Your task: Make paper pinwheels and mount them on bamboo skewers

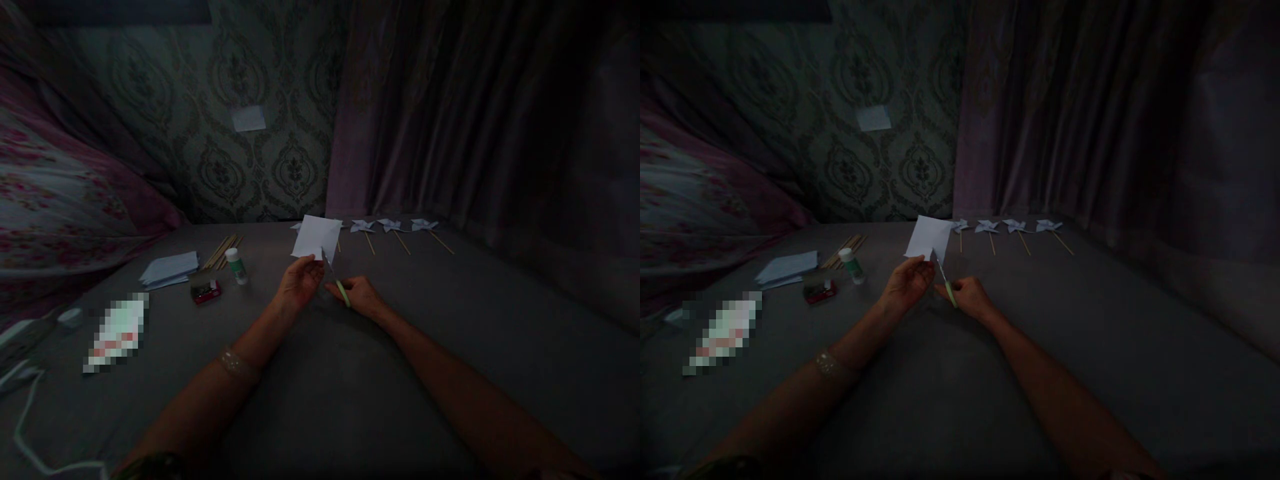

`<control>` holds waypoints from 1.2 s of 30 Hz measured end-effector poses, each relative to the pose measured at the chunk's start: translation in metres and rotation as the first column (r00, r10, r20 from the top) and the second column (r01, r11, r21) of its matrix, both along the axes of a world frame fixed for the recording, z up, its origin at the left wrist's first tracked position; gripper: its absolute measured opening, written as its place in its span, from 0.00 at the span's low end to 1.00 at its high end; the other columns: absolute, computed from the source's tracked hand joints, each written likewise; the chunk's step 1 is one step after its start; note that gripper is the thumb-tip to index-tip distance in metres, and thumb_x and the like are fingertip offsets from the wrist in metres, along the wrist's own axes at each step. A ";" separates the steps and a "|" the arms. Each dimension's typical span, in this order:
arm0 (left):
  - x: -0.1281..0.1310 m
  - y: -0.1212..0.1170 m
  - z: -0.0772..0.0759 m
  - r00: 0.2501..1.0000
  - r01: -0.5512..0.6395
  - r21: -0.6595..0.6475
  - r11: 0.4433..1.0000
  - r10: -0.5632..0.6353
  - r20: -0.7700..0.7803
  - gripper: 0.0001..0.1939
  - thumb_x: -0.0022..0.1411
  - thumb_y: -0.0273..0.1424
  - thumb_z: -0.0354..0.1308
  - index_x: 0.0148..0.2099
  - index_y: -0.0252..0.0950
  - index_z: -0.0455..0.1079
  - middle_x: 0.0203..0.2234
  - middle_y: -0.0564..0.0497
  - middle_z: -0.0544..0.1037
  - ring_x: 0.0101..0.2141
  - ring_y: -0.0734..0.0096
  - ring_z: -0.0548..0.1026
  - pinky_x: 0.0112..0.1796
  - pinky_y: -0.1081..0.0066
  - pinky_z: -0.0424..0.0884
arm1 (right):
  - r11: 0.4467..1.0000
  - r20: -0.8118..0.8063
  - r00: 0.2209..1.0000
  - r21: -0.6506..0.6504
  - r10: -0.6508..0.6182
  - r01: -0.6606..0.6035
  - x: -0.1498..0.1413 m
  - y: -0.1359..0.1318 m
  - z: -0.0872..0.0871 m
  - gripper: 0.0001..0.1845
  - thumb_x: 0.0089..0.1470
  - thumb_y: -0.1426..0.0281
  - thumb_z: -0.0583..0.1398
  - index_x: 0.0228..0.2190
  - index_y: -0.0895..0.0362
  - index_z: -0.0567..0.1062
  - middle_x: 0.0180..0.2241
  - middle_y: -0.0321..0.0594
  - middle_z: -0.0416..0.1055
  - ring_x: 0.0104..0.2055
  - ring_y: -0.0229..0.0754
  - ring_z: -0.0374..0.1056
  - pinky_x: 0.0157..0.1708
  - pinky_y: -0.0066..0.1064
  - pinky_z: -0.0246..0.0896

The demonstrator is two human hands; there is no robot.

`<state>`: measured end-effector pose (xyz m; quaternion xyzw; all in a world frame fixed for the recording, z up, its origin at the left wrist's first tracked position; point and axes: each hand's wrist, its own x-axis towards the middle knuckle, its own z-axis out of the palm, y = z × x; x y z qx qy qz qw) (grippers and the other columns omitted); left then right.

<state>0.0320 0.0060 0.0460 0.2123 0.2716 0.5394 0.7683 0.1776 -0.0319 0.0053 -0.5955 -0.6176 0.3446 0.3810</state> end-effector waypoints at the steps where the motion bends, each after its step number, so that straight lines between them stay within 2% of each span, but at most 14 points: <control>1: 0.000 0.000 0.000 1.000 -0.004 -0.008 1.000 0.004 0.007 0.05 0.51 0.18 0.56 0.28 0.32 0.67 0.18 0.51 0.75 0.22 0.77 0.74 0.27 0.78 0.69 | 1.000 0.001 1.000 0.004 0.003 -0.003 0.000 0.000 -0.001 0.29 0.39 0.44 0.60 0.13 0.58 0.67 0.14 0.32 0.59 0.18 0.32 0.53 0.18 0.25 0.46; 12: -0.002 0.007 -0.008 0.999 0.002 0.003 1.000 -0.002 -0.032 0.06 0.48 0.18 0.58 0.27 0.33 0.68 0.19 0.52 0.75 0.23 0.76 0.73 0.28 0.75 0.67 | 0.999 0.024 1.000 -0.039 0.010 -0.009 0.000 0.000 0.002 0.29 0.40 0.45 0.60 0.15 0.59 0.69 0.15 0.33 0.62 0.19 0.33 0.56 0.20 0.25 0.48; 15: -0.004 0.010 -0.011 0.998 -0.032 0.016 0.999 0.033 -0.053 0.05 0.47 0.19 0.59 0.26 0.33 0.68 0.20 0.53 0.75 0.24 0.77 0.74 0.29 0.76 0.67 | 0.997 0.131 0.990 -0.071 0.047 -0.038 0.003 -0.003 0.005 0.28 0.41 0.46 0.60 0.16 0.60 0.70 0.16 0.33 0.62 0.20 0.33 0.57 0.20 0.25 0.47; 19: -0.008 0.014 -0.015 0.993 -0.105 0.024 0.994 0.106 -0.056 0.07 0.43 0.20 0.61 0.24 0.34 0.67 0.20 0.55 0.75 0.23 0.78 0.73 0.29 0.75 0.66 | 0.986 0.335 0.929 -0.112 0.157 -0.126 0.016 -0.006 0.012 0.27 0.41 0.46 0.61 0.19 0.59 0.73 0.17 0.33 0.64 0.21 0.34 0.59 0.20 0.25 0.46; 21: -0.010 0.015 -0.017 0.990 -0.131 0.025 0.991 0.133 -0.056 0.08 0.42 0.20 0.63 0.23 0.34 0.66 0.19 0.56 0.75 0.23 0.77 0.73 0.29 0.75 0.65 | 0.980 0.368 0.913 -0.151 0.179 -0.132 0.023 -0.006 0.017 0.28 0.40 0.45 0.62 0.21 0.59 0.75 0.18 0.34 0.65 0.21 0.34 0.59 0.19 0.25 0.46; 25: -0.011 0.014 -0.021 0.990 -0.131 0.036 0.991 0.133 -0.050 0.10 0.40 0.23 0.66 0.25 0.34 0.67 0.21 0.56 0.76 0.25 0.76 0.74 0.30 0.75 0.64 | 0.986 0.392 0.919 -0.162 0.034 0.033 0.030 -0.001 0.027 0.31 0.41 0.43 0.60 0.19 0.60 0.75 0.16 0.35 0.63 0.18 0.32 0.55 0.18 0.26 0.43; 28: -0.009 0.013 -0.023 0.994 -0.092 0.082 0.992 0.096 -0.048 0.12 0.39 0.26 0.69 0.25 0.34 0.68 0.22 0.55 0.76 0.27 0.76 0.74 0.32 0.74 0.64 | 0.983 0.466 0.883 -0.128 -0.056 0.130 0.025 0.002 0.034 0.32 0.42 0.42 0.59 0.18 0.61 0.75 0.15 0.37 0.63 0.18 0.34 0.58 0.19 0.27 0.44; 33: -0.002 0.009 -0.027 0.993 -0.084 0.124 0.989 0.093 -0.075 0.16 0.35 0.27 0.72 0.23 0.34 0.66 0.22 0.56 0.75 0.28 0.75 0.74 0.33 0.74 0.65 | 0.989 0.665 0.744 -0.058 -0.061 0.133 0.002 -0.001 0.046 0.31 0.44 0.43 0.58 0.23 0.60 0.79 0.22 0.45 0.72 0.27 0.43 0.70 0.23 0.29 0.52; 36: 0.003 0.003 -0.030 0.990 0.019 0.177 0.984 0.006 -0.138 0.16 0.36 0.30 0.72 0.23 0.34 0.66 0.22 0.53 0.75 0.27 0.74 0.73 0.29 0.74 0.65 | 0.991 0.719 0.691 -0.019 -0.079 0.133 -0.014 -0.004 0.050 0.30 0.45 0.44 0.58 0.29 0.60 0.80 0.30 0.52 0.76 0.36 0.50 0.73 0.29 0.30 0.58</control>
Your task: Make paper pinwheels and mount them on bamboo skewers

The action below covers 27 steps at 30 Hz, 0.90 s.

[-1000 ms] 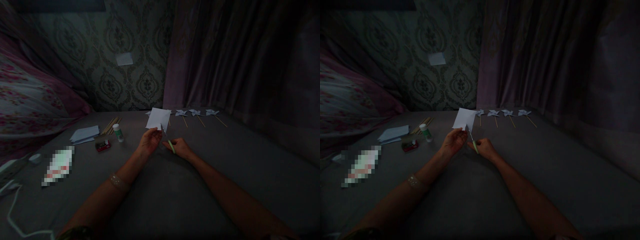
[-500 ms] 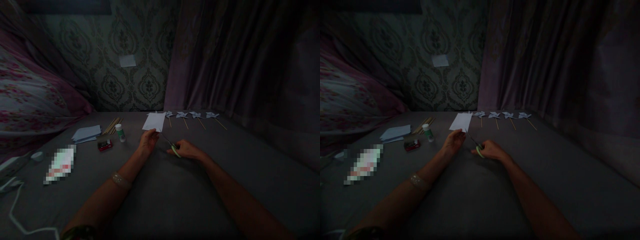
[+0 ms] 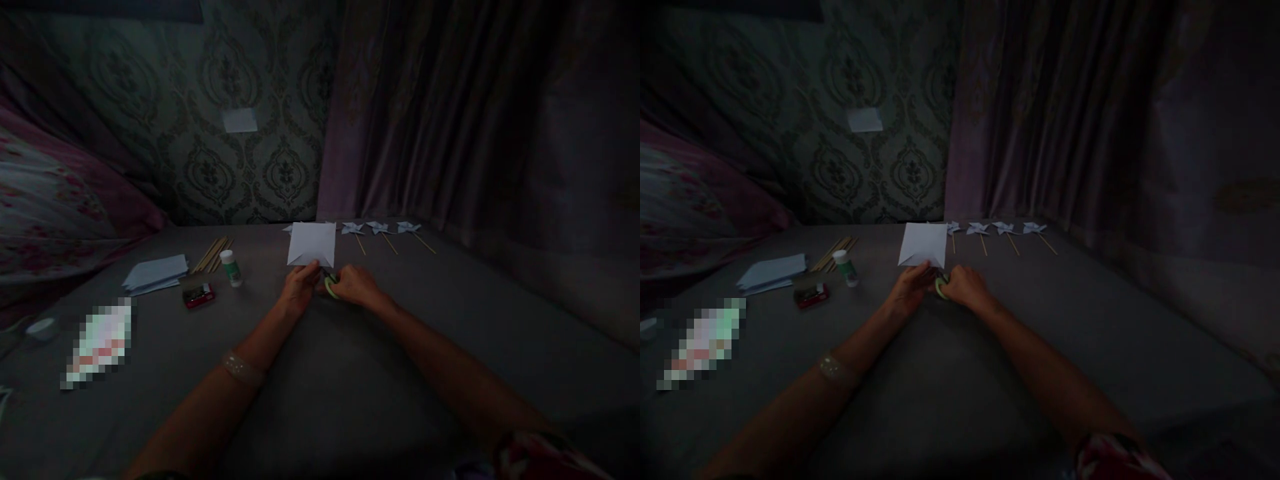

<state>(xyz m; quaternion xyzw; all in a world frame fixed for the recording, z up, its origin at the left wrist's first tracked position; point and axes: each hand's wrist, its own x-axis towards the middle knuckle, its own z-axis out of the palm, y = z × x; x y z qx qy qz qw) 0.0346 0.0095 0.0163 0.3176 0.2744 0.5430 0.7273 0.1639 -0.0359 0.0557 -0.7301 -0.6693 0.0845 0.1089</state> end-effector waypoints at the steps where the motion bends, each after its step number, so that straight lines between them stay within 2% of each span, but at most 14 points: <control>1: 0.001 -0.002 -0.001 0.999 0.031 0.020 0.999 -0.031 -0.040 0.16 0.37 0.32 0.72 0.24 0.33 0.67 0.22 0.52 0.75 0.25 0.74 0.73 0.27 0.75 0.64 | 1.000 0.010 1.000 0.005 0.000 0.000 -0.004 -0.001 0.000 0.30 0.45 0.45 0.58 0.31 0.60 0.81 0.33 0.53 0.77 0.38 0.51 0.73 0.31 0.31 0.60; 5: 0.001 -0.005 -0.002 0.985 0.057 0.040 0.998 -0.050 -0.165 0.16 0.40 0.34 0.72 0.25 0.31 0.70 0.21 0.50 0.75 0.20 0.77 0.70 0.18 0.78 0.57 | 1.000 -0.036 0.999 0.003 0.008 -0.008 -0.011 0.000 -0.002 0.29 0.45 0.46 0.59 0.34 0.58 0.80 0.36 0.52 0.77 0.40 0.52 0.73 0.33 0.31 0.63; 7: 0.000 -0.005 -0.003 0.981 0.047 0.037 0.998 -0.039 -0.189 0.16 0.40 0.35 0.72 0.25 0.30 0.71 0.21 0.48 0.76 0.19 0.76 0.70 0.18 0.78 0.58 | 0.999 -0.123 0.992 -0.040 0.016 -0.021 -0.010 0.004 -0.005 0.26 0.44 0.47 0.61 0.30 0.58 0.79 0.31 0.48 0.77 0.35 0.48 0.74 0.29 0.29 0.62; 9: 0.000 -0.004 -0.004 0.978 0.036 0.035 0.999 -0.028 -0.207 0.16 0.40 0.35 0.72 0.25 0.30 0.71 0.22 0.47 0.77 0.21 0.73 0.72 0.19 0.76 0.63 | 0.990 -0.262 0.965 -0.136 0.002 -0.039 -0.008 0.008 -0.009 0.23 0.42 0.49 0.64 0.25 0.58 0.77 0.23 0.43 0.75 0.27 0.42 0.72 0.23 0.26 0.60; 12: 0.001 -0.004 -0.004 0.975 0.007 0.019 1.000 -0.003 -0.222 0.15 0.40 0.34 0.72 0.25 0.30 0.72 0.23 0.46 0.78 0.22 0.70 0.74 0.23 0.73 0.68 | 0.963 -0.491 0.870 -0.255 -0.053 -0.085 -0.005 0.015 -0.016 0.21 0.38 0.53 0.69 0.20 0.59 0.73 0.16 0.36 0.68 0.18 0.36 0.65 0.16 0.24 0.56; 15: 0.002 -0.004 -0.005 0.974 -0.019 0.004 1.000 0.019 -0.224 0.14 0.38 0.32 0.72 0.25 0.30 0.72 0.22 0.47 0.77 0.23 0.69 0.75 0.25 0.72 0.70 | 0.970 -0.579 0.816 -0.205 -0.011 -0.133 -0.005 0.019 -0.022 0.20 0.35 0.58 0.71 0.20 0.59 0.70 0.14 0.32 0.65 0.15 0.33 0.62 0.13 0.23 0.55; 18: 0.001 -0.002 -0.007 0.978 -0.014 0.046 0.999 0.023 -0.209 0.16 0.37 0.33 0.73 0.28 0.31 0.74 0.23 0.47 0.78 0.24 0.68 0.76 0.26 0.71 0.71 | 0.973 -0.614 0.784 -0.115 0.088 -0.199 -0.004 0.020 -0.024 0.19 0.33 0.62 0.73 0.23 0.58 0.71 0.16 0.30 0.66 0.15 0.31 0.61 0.12 0.21 0.56; 20: 0.000 -0.001 -0.008 0.971 -0.010 0.092 0.996 0.032 -0.235 0.16 0.36 0.34 0.73 0.27 0.31 0.75 0.24 0.47 0.78 0.24 0.68 0.75 0.26 0.72 0.70 | 0.942 -0.703 0.709 -0.197 0.058 -0.272 0.000 0.020 -0.025 0.19 0.35 0.61 0.72 0.23 0.59 0.71 0.18 0.32 0.68 0.16 0.29 0.61 0.12 0.20 0.56; 22: -0.001 -0.001 -0.009 0.959 0.002 0.138 0.990 0.037 -0.281 0.15 0.37 0.36 0.72 0.26 0.31 0.75 0.23 0.48 0.78 0.24 0.70 0.74 0.25 0.73 0.69 | 0.884 -0.787 0.617 -0.302 -0.020 -0.356 0.003 0.021 -0.026 0.20 0.36 0.60 0.71 0.23 0.60 0.71 0.20 0.34 0.70 0.17 0.30 0.63 0.13 0.19 0.56; 23: -0.001 -0.001 -0.009 0.954 0.008 0.157 0.988 0.040 -0.297 0.15 0.38 0.36 0.72 0.25 0.32 0.75 0.23 0.48 0.78 0.24 0.70 0.74 0.25 0.73 0.69 | 0.873 -0.811 0.584 -0.306 -0.031 -0.379 0.005 0.021 -0.028 0.21 0.36 0.60 0.72 0.24 0.60 0.71 0.21 0.34 0.70 0.18 0.30 0.64 0.14 0.19 0.56; 24: -0.002 -0.002 -0.009 0.952 0.016 0.172 0.985 0.038 -0.305 0.15 0.38 0.37 0.72 0.25 0.32 0.75 0.23 0.48 0.78 0.24 0.70 0.74 0.26 0.73 0.69 | 0.887 -0.825 0.565 -0.268 -0.010 -0.377 0.006 0.021 -0.029 0.21 0.35 0.60 0.72 0.25 0.60 0.71 0.21 0.33 0.70 0.19 0.30 0.64 0.14 0.19 0.57; 25: -0.002 -0.002 -0.008 0.951 0.027 0.184 0.983 0.031 -0.306 0.15 0.38 0.37 0.72 0.26 0.32 0.76 0.23 0.48 0.78 0.25 0.69 0.74 0.27 0.72 0.70 | 0.916 -0.820 0.571 -0.202 0.036 -0.347 0.006 0.020 -0.030 0.22 0.34 0.61 0.73 0.27 0.60 0.71 0.21 0.31 0.70 0.19 0.30 0.64 0.15 0.19 0.58; 27: -0.002 -0.003 -0.006 0.955 0.039 0.198 0.979 0.022 -0.296 0.15 0.38 0.36 0.72 0.27 0.32 0.76 0.24 0.48 0.78 0.26 0.69 0.75 0.29 0.72 0.70 | 0.962 -0.733 0.671 -0.093 0.109 -0.258 0.004 0.019 -0.032 0.22 0.33 0.62 0.73 0.26 0.59 0.70 0.18 0.29 0.67 0.17 0.29 0.62 0.14 0.19 0.56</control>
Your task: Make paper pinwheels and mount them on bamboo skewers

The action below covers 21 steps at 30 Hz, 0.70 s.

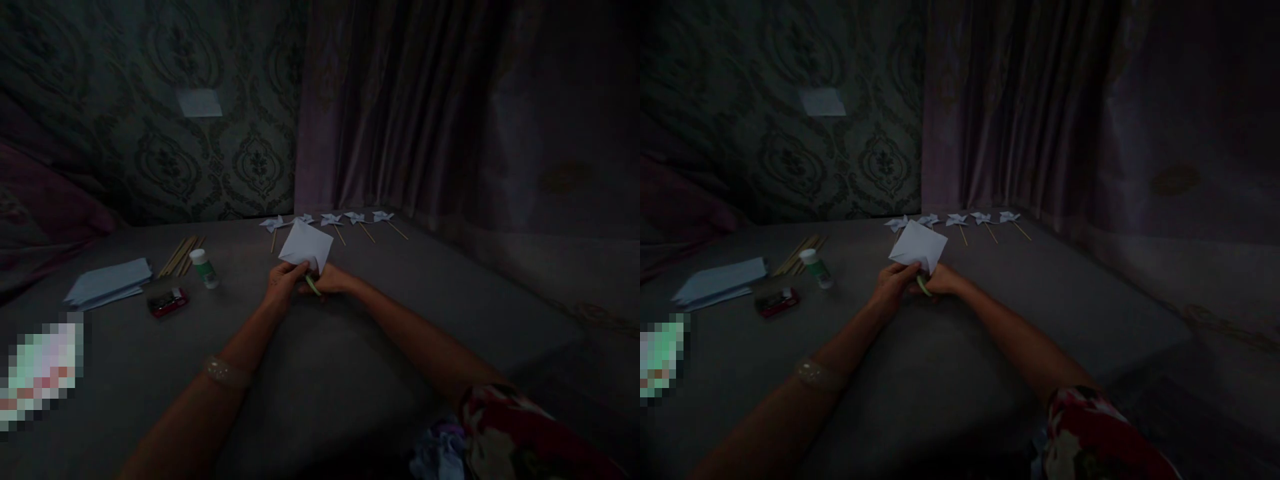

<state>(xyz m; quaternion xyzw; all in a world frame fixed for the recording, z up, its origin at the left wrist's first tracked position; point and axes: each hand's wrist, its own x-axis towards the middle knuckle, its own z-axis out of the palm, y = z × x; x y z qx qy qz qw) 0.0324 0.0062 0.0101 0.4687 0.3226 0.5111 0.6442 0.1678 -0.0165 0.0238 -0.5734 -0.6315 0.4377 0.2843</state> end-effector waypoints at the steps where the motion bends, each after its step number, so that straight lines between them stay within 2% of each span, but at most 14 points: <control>1: 0.000 0.000 0.001 1.000 0.005 0.006 1.000 -0.005 0.005 0.15 0.38 0.36 0.72 0.27 0.31 0.76 0.24 0.48 0.78 0.25 0.69 0.74 0.29 0.72 0.70 | 0.999 0.083 0.996 0.039 -0.027 0.024 -0.002 -0.001 0.000 0.21 0.34 0.62 0.73 0.25 0.59 0.70 0.17 0.28 0.65 0.15 0.29 0.60 0.13 0.19 0.55; 3: -0.001 0.000 0.001 1.000 0.019 0.016 1.000 -0.019 0.005 0.14 0.39 0.35 0.71 0.28 0.31 0.76 0.23 0.48 0.78 0.25 0.71 0.73 0.28 0.72 0.69 | 0.999 0.176 0.984 0.028 -0.021 0.016 -0.004 -0.002 0.001 0.20 0.36 0.61 0.72 0.22 0.59 0.69 0.15 0.28 0.63 0.13 0.28 0.58 0.11 0.19 0.52; 4: -0.002 0.000 0.001 1.000 0.023 0.020 1.000 -0.023 0.004 0.13 0.40 0.34 0.71 0.27 0.31 0.76 0.23 0.48 0.78 0.25 0.71 0.73 0.28 0.73 0.68 | 1.000 0.148 0.989 -0.009 0.013 -0.012 -0.003 -0.002 0.003 0.19 0.37 0.62 0.71 0.21 0.59 0.69 0.15 0.27 0.63 0.13 0.28 0.57 0.11 0.19 0.52; 6: -0.003 0.001 0.000 0.999 0.039 0.034 0.999 -0.038 -0.013 0.12 0.41 0.34 0.71 0.27 0.32 0.77 0.23 0.48 0.78 0.25 0.71 0.73 0.29 0.73 0.68 | 0.984 -0.038 0.992 -0.130 0.117 -0.121 0.001 -0.002 0.005 0.19 0.37 0.64 0.72 0.23 0.58 0.68 0.16 0.25 0.63 0.14 0.26 0.57 0.13 0.18 0.54; 8: -0.003 0.002 -0.001 0.998 0.050 0.046 0.998 -0.048 -0.036 0.11 0.41 0.33 0.71 0.27 0.32 0.77 0.23 0.49 0.78 0.26 0.71 0.73 0.29 0.74 0.68 | 0.928 -0.248 0.947 -0.258 0.206 -0.269 0.010 -0.001 0.007 0.20 0.34 0.67 0.72 0.24 0.59 0.67 0.19 0.25 0.65 0.16 0.26 0.60 0.15 0.17 0.55; 10: -0.003 0.003 -0.002 0.998 0.056 0.042 0.998 -0.054 -0.044 0.11 0.41 0.33 0.71 0.25 0.32 0.76 0.22 0.49 0.77 0.25 0.72 0.73 0.27 0.74 0.67 | 0.872 -0.366 0.898 -0.321 0.245 -0.369 0.019 0.000 0.007 0.20 0.33 0.68 0.72 0.25 0.60 0.69 0.23 0.29 0.68 0.20 0.27 0.65 0.16 0.16 0.56; 11: -0.003 0.003 -0.001 0.998 0.057 0.033 0.998 -0.055 -0.036 0.10 0.41 0.33 0.71 0.24 0.32 0.75 0.21 0.50 0.76 0.24 0.72 0.72 0.26 0.74 0.67 | 0.865 -0.391 0.887 -0.326 0.245 -0.382 0.023 0.000 0.006 0.19 0.34 0.69 0.72 0.26 0.61 0.70 0.25 0.31 0.70 0.22 0.28 0.66 0.18 0.16 0.58; 14: -0.001 0.003 0.003 1.000 0.021 -0.015 1.000 -0.021 0.016 0.10 0.39 0.30 0.71 0.21 0.33 0.73 0.19 0.51 0.75 0.23 0.73 0.72 0.26 0.75 0.67 | 0.906 -0.401 0.902 -0.301 0.163 -0.298 0.025 -0.003 0.002 0.14 0.38 0.71 0.70 0.26 0.62 0.72 0.24 0.32 0.71 0.24 0.28 0.67 0.23 0.17 0.62; 17: 0.001 0.000 0.009 1.000 0.011 -0.084 0.996 -0.009 0.027 0.10 0.39 0.27 0.71 0.22 0.32 0.72 0.20 0.50 0.76 0.23 0.73 0.73 0.26 0.75 0.68 | 0.964 -0.335 0.941 -0.234 0.044 -0.129 0.017 -0.009 -0.001 0.11 0.41 0.71 0.69 0.25 0.62 0.72 0.21 0.31 0.69 0.21 0.28 0.65 0.20 0.17 0.59; 19: 0.001 -0.001 0.013 0.999 0.016 -0.133 0.991 -0.011 0.032 0.09 0.41 0.25 0.70 0.23 0.32 0.72 0.22 0.50 0.77 0.24 0.73 0.74 0.28 0.75 0.70 | 0.985 -0.217 0.976 -0.174 -0.027 -0.012 0.016 -0.016 0.000 0.09 0.45 0.70 0.66 0.24 0.61 0.71 0.18 0.30 0.67 0.19 0.28 0.62 0.18 0.18 0.55; 21: -0.001 -0.001 0.015 0.998 -0.015 -0.169 0.985 0.025 0.054 0.10 0.42 0.23 0.68 0.21 0.33 0.69 0.23 0.52 0.77 0.25 0.74 0.75 0.30 0.75 0.72 | 0.990 -0.031 0.995 -0.114 -0.090 0.086 0.026 -0.026 0.002 0.09 0.48 0.68 0.63 0.22 0.60 0.71 0.15 0.29 0.65 0.17 0.28 0.59 0.16 0.19 0.51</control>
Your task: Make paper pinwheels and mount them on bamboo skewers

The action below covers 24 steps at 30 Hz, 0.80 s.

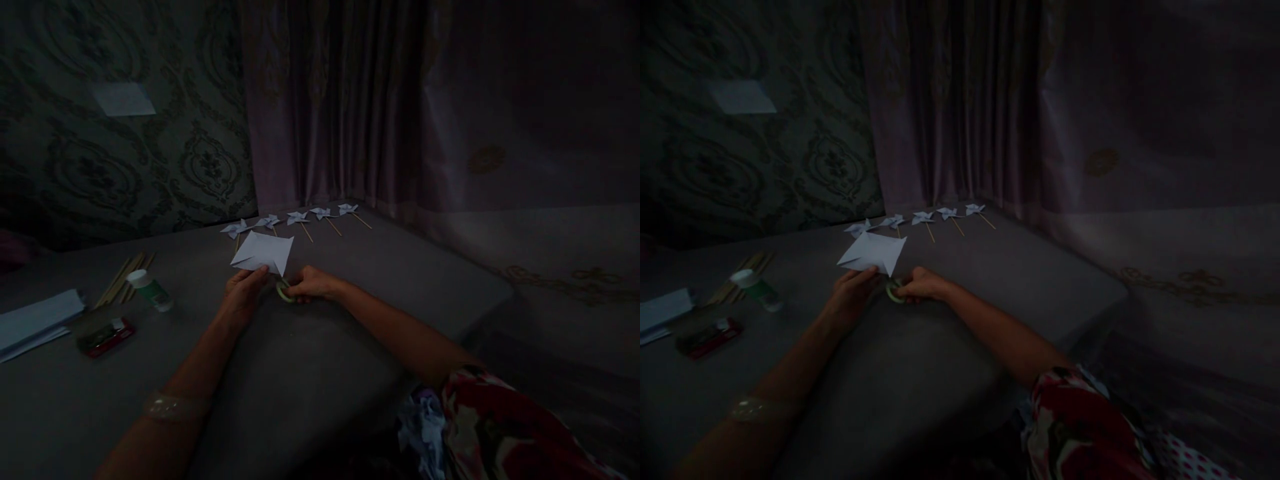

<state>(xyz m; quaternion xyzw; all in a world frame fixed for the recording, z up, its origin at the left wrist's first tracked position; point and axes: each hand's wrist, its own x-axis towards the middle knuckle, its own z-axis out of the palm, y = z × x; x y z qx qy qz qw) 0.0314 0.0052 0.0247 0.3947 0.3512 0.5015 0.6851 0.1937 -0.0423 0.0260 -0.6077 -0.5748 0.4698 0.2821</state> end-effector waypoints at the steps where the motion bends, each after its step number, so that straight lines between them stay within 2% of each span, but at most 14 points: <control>1: -0.001 0.001 0.000 1.000 -0.028 -0.010 1.000 0.028 0.012 0.11 0.42 0.22 0.68 0.20 0.33 0.67 0.23 0.53 0.76 0.26 0.75 0.75 0.31 0.76 0.72 | 0.999 0.102 0.994 0.020 -0.042 0.040 0.009 -0.005 0.002 0.11 0.50 0.67 0.62 0.21 0.59 0.71 0.15 0.30 0.64 0.16 0.28 0.58 0.16 0.20 0.50; 3: -0.004 0.004 0.000 0.996 -0.084 -0.016 0.996 0.084 0.021 0.14 0.43 0.21 0.67 0.18 0.34 0.63 0.22 0.54 0.75 0.26 0.76 0.74 0.31 0.76 0.73 | 0.991 0.332 0.934 0.077 -0.129 0.109 0.035 -0.017 0.005 0.15 0.51 0.61 0.61 0.20 0.59 0.71 0.16 0.32 0.65 0.17 0.30 0.59 0.18 0.22 0.48; 6: -0.007 0.008 -0.002 0.995 -0.101 -0.014 0.995 0.101 0.003 0.13 0.44 0.22 0.66 0.19 0.34 0.63 0.21 0.53 0.75 0.26 0.75 0.74 0.30 0.76 0.72 | 0.952 0.630 0.716 0.238 -0.302 0.193 0.078 -0.035 0.006 0.16 0.50 0.58 0.60 0.22 0.59 0.74 0.21 0.39 0.69 0.24 0.36 0.65 0.22 0.25 0.50; 9: -0.006 0.007 -0.003 0.999 -0.043 -0.011 0.999 0.043 -0.017 0.09 0.43 0.22 0.67 0.23 0.32 0.68 0.22 0.52 0.75 0.24 0.74 0.74 0.29 0.75 0.71 | 0.924 0.763 0.523 0.299 -0.381 0.237 0.104 -0.051 0.003 0.14 0.53 0.62 0.58 0.31 0.60 0.76 0.29 0.46 0.74 0.33 0.42 0.70 0.28 0.27 0.54; 12: -0.004 0.002 -0.004 0.998 0.044 -0.002 0.999 -0.044 -0.041 0.09 0.43 0.23 0.67 0.30 0.31 0.73 0.22 0.51 0.76 0.22 0.74 0.73 0.26 0.75 0.69 | 0.914 0.819 0.413 0.315 -0.398 0.256 0.107 -0.062 -0.003 0.17 0.57 0.62 0.54 0.38 0.61 0.76 0.37 0.52 0.74 0.40 0.46 0.71 0.35 0.30 0.58; 16: -0.003 -0.003 -0.003 0.991 0.124 0.003 0.992 -0.123 -0.057 0.10 0.45 0.22 0.66 0.33 0.31 0.74 0.23 0.49 0.77 0.21 0.74 0.73 0.24 0.75 0.69 | 0.917 0.862 0.327 0.320 -0.386 0.239 0.094 -0.072 -0.008 0.19 0.61 0.64 0.50 0.41 0.62 0.76 0.41 0.57 0.73 0.44 0.50 0.70 0.39 0.35 0.60; 20: -0.007 -0.002 -0.001 0.982 0.136 -0.013 0.991 -0.137 -0.130 0.07 0.45 0.24 0.66 0.31 0.32 0.74 0.21 0.50 0.76 0.19 0.75 0.71 0.21 0.76 0.67 | 0.925 0.886 0.277 0.328 -0.371 0.190 0.088 -0.076 -0.001 0.18 0.61 0.69 0.49 0.39 0.63 0.76 0.44 0.60 0.70 0.43 0.52 0.71 0.38 0.36 0.61; 22: -0.011 0.001 -0.001 0.967 0.153 -0.024 0.988 -0.155 -0.204 0.06 0.44 0.24 0.67 0.29 0.32 0.74 0.21 0.49 0.76 0.19 0.75 0.71 0.20 0.77 0.66 | 0.928 0.884 0.284 0.339 -0.370 0.155 0.085 -0.072 0.005 0.18 0.61 0.70 0.49 0.39 0.64 0.76 0.44 0.60 0.70 0.43 0.53 0.71 0.38 0.37 0.60; 24: -0.017 0.004 -0.002 0.940 0.173 -0.030 0.984 -0.174 -0.294 0.05 0.43 0.24 0.67 0.26 0.32 0.74 0.20 0.49 0.75 0.18 0.76 0.70 0.19 0.78 0.64 | 0.929 0.867 0.345 0.368 -0.360 0.045 0.076 -0.063 0.011 0.19 0.62 0.70 0.47 0.39 0.63 0.76 0.44 0.58 0.71 0.45 0.52 0.70 0.41 0.37 0.59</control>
